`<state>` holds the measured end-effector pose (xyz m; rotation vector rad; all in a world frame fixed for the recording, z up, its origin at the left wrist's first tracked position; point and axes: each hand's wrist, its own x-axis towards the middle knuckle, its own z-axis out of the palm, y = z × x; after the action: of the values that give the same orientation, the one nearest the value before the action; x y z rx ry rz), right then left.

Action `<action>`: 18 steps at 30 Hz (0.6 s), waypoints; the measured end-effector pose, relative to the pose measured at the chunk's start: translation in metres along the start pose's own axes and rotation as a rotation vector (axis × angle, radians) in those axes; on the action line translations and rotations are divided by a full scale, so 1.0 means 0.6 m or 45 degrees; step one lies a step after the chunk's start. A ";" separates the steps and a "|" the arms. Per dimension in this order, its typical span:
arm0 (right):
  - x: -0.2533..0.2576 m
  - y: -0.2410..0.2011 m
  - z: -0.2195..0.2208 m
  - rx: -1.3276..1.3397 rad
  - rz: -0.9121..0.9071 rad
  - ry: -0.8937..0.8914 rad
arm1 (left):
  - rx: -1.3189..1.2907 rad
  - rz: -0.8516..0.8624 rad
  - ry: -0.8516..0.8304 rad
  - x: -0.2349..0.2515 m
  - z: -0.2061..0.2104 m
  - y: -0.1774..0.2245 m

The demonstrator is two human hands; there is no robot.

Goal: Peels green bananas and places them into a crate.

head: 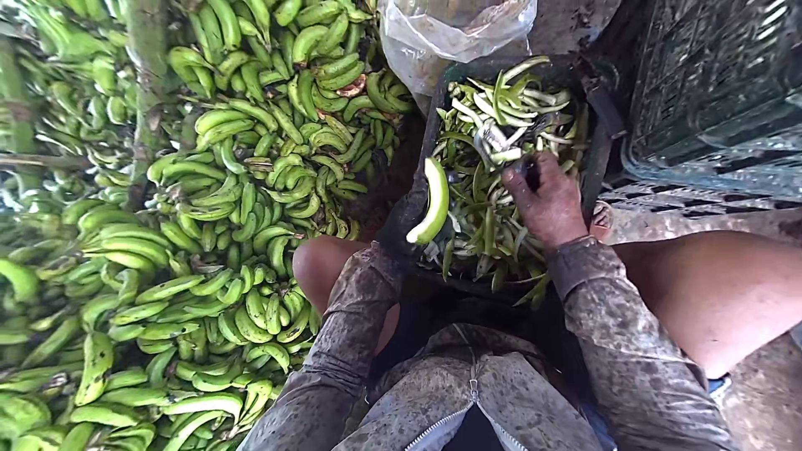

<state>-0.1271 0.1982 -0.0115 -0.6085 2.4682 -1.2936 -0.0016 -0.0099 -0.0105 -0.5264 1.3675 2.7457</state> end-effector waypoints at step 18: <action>0.012 0.026 0.042 -0.113 0.203 -0.218 | 0.080 -0.298 -0.107 0.017 0.022 -0.009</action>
<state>-0.1258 0.1849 -0.0389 -0.5083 2.3888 -1.0328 -0.0138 0.0024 -0.0102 -0.5240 1.2788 2.5020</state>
